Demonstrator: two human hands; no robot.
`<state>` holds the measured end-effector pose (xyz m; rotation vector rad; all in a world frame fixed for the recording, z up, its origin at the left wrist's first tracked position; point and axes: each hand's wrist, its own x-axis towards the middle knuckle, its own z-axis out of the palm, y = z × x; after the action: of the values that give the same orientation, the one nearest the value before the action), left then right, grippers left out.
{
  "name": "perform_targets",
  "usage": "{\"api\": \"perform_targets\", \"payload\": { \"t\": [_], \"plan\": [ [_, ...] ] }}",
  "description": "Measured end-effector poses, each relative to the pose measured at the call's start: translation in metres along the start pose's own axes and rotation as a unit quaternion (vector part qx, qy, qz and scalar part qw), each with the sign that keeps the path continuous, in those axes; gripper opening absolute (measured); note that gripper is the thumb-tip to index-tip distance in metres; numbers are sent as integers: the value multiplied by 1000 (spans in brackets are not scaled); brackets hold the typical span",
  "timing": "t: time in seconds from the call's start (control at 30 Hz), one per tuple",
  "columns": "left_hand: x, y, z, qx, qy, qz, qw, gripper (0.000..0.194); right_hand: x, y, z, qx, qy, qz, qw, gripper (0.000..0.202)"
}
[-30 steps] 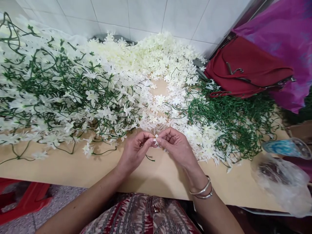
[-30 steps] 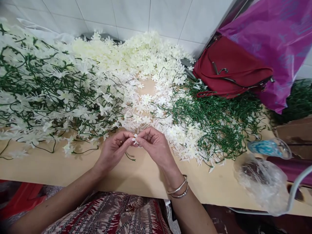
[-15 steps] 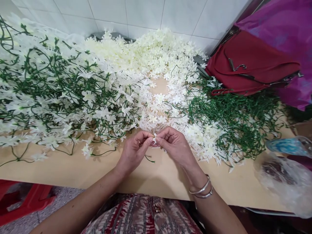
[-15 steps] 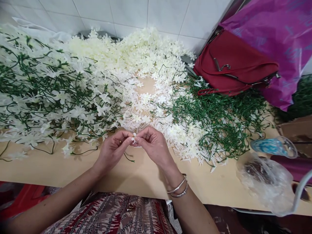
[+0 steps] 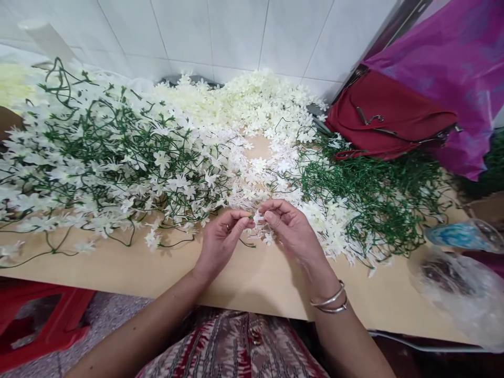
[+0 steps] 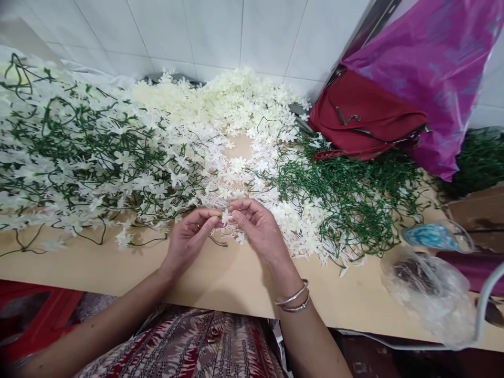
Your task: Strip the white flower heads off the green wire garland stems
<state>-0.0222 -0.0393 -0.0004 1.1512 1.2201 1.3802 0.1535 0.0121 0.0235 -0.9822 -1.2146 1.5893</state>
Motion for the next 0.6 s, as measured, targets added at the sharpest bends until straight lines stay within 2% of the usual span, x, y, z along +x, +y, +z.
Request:
{"api": "perform_targets", "payload": {
  "t": [0.17, 0.3, 0.6],
  "plan": [
    [0, -2, -2, 29, 1, 20, 999, 19, 0, -2, 4, -20, -40, 19, 999, 32],
    [-1, -3, -2, 38, 1, 23, 999, 19, -1, -3, 4, -44, -33, 11, 998, 24],
    [2, -3, -2, 51, -24, 9, 998, 17, -1, 6, 5, -87, -31, 7, 996, 25]
  ]
}}
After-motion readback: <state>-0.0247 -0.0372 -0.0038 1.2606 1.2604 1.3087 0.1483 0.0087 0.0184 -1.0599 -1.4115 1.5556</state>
